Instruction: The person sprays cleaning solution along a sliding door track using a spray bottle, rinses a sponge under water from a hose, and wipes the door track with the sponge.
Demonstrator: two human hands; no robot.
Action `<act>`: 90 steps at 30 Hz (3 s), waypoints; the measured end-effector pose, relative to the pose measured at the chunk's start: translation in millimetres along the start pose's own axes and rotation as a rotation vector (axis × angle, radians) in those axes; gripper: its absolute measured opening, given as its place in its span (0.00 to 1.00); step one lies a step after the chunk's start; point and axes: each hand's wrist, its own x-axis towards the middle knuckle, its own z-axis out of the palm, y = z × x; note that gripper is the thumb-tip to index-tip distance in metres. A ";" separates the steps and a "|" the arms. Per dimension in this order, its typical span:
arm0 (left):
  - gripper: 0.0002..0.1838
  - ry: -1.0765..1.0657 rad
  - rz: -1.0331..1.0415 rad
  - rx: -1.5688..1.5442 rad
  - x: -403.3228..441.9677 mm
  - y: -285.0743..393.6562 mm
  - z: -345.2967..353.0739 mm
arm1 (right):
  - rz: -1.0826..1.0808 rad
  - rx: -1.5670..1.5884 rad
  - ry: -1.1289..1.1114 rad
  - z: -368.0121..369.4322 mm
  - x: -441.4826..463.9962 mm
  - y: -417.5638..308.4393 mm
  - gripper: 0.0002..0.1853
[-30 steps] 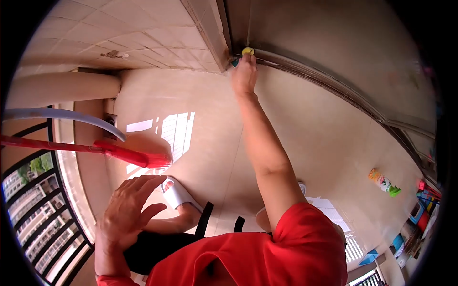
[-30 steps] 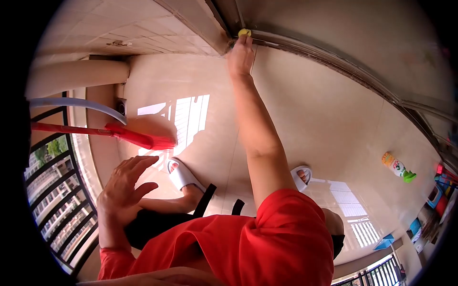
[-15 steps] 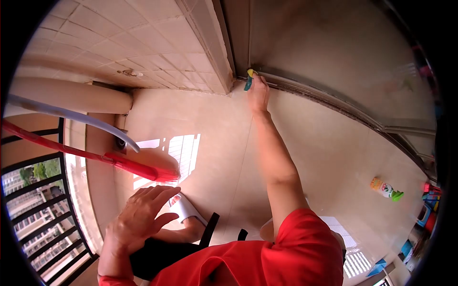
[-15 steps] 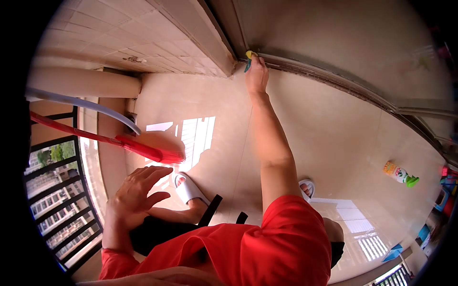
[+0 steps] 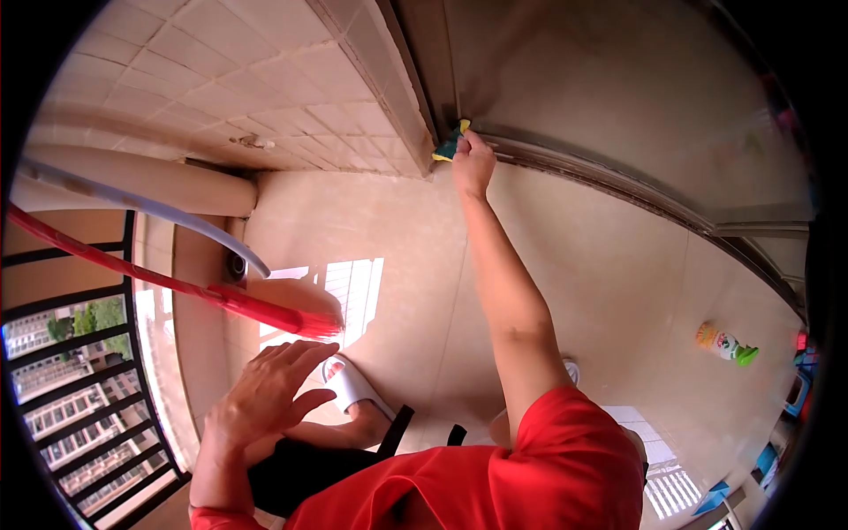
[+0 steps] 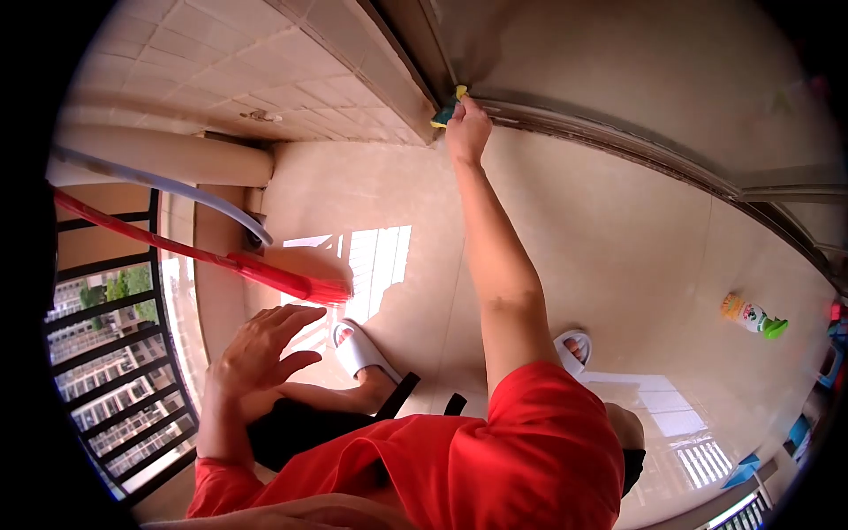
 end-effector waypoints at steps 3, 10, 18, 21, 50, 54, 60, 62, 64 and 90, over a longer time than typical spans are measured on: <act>0.27 -0.014 -0.008 -0.010 -1.0 0.7 0.8 | -0.107 -0.065 -0.033 -1.2 -0.5 7.3 0.11; 0.27 -0.011 -0.037 -0.005 -6.7 1.1 0.0 | -0.363 -0.537 -0.270 -37.8 12.6 54.8 0.21; 0.27 -0.026 -0.010 0.005 -0.8 1.1 2.9 | -0.125 -0.358 -0.187 2.8 5.2 23.1 0.11; 0.27 -0.029 -0.012 0.010 -0.8 1.0 4.2 | 0.036 -0.092 -0.020 5.6 5.4 -9.1 0.09; 0.27 -0.101 -0.040 -0.004 27.0 -1.1 2.7 | 0.054 -0.061 -0.035 4.3 17.4 13.8 0.05; 0.27 -0.153 -0.069 0.010 30.6 3.0 1.5 | -0.035 0.001 0.003 -6.0 20.3 -23.6 0.04; 0.28 -0.128 -0.023 0.011 40.6 3.5 2.2 | -0.211 -0.006 0.021 -8.3 17.5 -9.6 0.03; 0.28 -0.127 -0.012 0.012 43.0 4.7 1.9 | -0.216 -0.190 -0.074 -1.9 14.1 25.1 0.05; 0.28 -0.124 -0.008 0.016 44.5 6.0 1.1 | -0.261 -0.138 -0.077 -9.2 14.4 34.0 0.06; 0.27 -0.084 0.004 -0.033 38.6 0.5 -4.1 | -0.306 -0.376 0.202 -111.2 44.8 101.7 0.08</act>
